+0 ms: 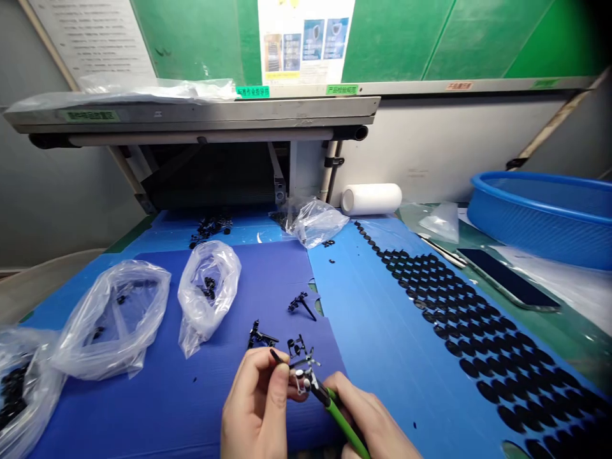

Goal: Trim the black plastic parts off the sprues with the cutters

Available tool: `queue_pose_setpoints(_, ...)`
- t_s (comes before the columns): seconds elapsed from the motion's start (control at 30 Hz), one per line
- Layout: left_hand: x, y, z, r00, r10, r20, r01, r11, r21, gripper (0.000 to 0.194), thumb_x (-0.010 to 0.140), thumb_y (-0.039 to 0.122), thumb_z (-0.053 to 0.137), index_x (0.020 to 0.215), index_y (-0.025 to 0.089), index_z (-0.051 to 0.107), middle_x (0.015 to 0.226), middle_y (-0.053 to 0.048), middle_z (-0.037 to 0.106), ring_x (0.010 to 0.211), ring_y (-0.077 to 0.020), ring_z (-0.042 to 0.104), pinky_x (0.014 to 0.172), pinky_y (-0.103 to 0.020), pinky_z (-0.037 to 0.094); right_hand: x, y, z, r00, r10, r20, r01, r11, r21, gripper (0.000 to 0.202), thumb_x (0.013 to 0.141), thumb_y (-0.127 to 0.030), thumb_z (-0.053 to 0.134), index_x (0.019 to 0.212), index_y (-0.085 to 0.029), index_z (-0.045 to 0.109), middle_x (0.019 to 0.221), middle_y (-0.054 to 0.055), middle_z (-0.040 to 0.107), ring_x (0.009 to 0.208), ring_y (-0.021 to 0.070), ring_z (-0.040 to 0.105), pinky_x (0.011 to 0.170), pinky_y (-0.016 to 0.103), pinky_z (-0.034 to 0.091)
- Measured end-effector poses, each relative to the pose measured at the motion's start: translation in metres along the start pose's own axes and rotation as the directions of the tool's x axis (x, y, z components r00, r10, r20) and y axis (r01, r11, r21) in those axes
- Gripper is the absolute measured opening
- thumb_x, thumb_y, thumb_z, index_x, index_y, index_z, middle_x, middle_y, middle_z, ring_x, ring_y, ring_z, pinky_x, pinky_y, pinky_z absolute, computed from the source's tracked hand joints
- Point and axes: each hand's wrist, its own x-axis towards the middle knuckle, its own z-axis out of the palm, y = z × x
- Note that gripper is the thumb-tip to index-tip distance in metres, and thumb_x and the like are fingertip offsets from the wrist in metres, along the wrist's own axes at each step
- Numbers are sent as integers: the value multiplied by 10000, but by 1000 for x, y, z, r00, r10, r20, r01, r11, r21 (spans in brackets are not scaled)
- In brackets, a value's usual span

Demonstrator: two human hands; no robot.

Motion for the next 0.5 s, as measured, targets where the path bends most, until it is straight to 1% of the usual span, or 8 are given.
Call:
queue_pose_setpoints(0.1, 7, -5, 18, 987, -124, 102, 127, 992, -20, 124, 779, 344, 550, 819, 227, 536, 617, 78, 563, 420, -51, 566, 467, -140, 443, 4, 4, -6, 999, 52, -7, -52, 999, 12, 372, 507, -34, 354, 805, -240, 438, 695, -34, 564, 601, 160, 539, 523, 217, 394)
queue_pose_setpoints(0.17, 12, -11, 26, 976, -160, 146, 171, 983, -67, 133, 790, 339, 538, 839, 217, 516, 640, 76, 565, 409, -44, 553, 461, -149, 437, 6, 4, -10, 995, 99, -18, -99, 995, 4, 334, 529, -24, 355, 775, -243, 415, 663, -46, 531, 570, 149, 514, 517, 213, 383)
queue_pose_setpoints(0.23, 17, -17, 30, 971, -182, 153, 199, 975, -100, 131, 796, 321, 537, 849, 204, 509, 674, 59, 585, 457, -54, 576, 504, -161, 455, 6, 4, -15, 991, 130, -23, -130, 991, -25, 315, 551, -15, 358, 763, -243, 398, 656, -49, 508, 570, 148, 501, 530, 219, 382)
queue_pose_setpoints(0.33, 21, -23, 29, 972, -195, 130, 211, 970, -120, 141, 789, 302, 556, 858, 187, 512, 695, 32, 613, 551, -75, 604, 584, -176, 478, 3, 8, -23, 991, 134, -10, -135, 987, -92, 315, 570, -3, 362, 773, -241, 402, 679, -38, 508, 601, 155, 505, 553, 232, 388)
queue_pose_setpoints(0.4, 22, -23, 26, 970, -209, 125, 226, 963, -144, 144, 782, 295, 568, 852, 180, 517, 694, 27, 614, 594, -85, 613, 595, -179, 482, 0, 17, -29, 990, 141, -12, -142, 977, -159, 330, 584, -6, 379, 816, -237, 424, 708, -25, 519, 626, 164, 516, 560, 245, 399)
queue_pose_setpoints(0.47, 20, -20, 22, 964, -229, 138, 253, 949, -190, 147, 776, 296, 575, 847, 179, 521, 692, 26, 607, 618, -96, 616, 585, -189, 490, -1, 31, -34, 986, 153, -61, -164, 947, -277, 340, 636, -41, 423, 919, -225, 455, 785, 8, 546, 695, 188, 541, 597, 278, 423)
queue_pose_setpoints(0.5, 18, -18, 21, 960, -237, 150, 266, 940, -214, 150, 773, 300, 578, 842, 179, 523, 690, 26, 604, 623, -100, 615, 579, -195, 493, -2, 38, -35, 983, 155, -94, -178, 923, -341, 327, 677, -81, 452, 974, -218, 467, 835, 29, 556, 741, 209, 549, 627, 310, 433)
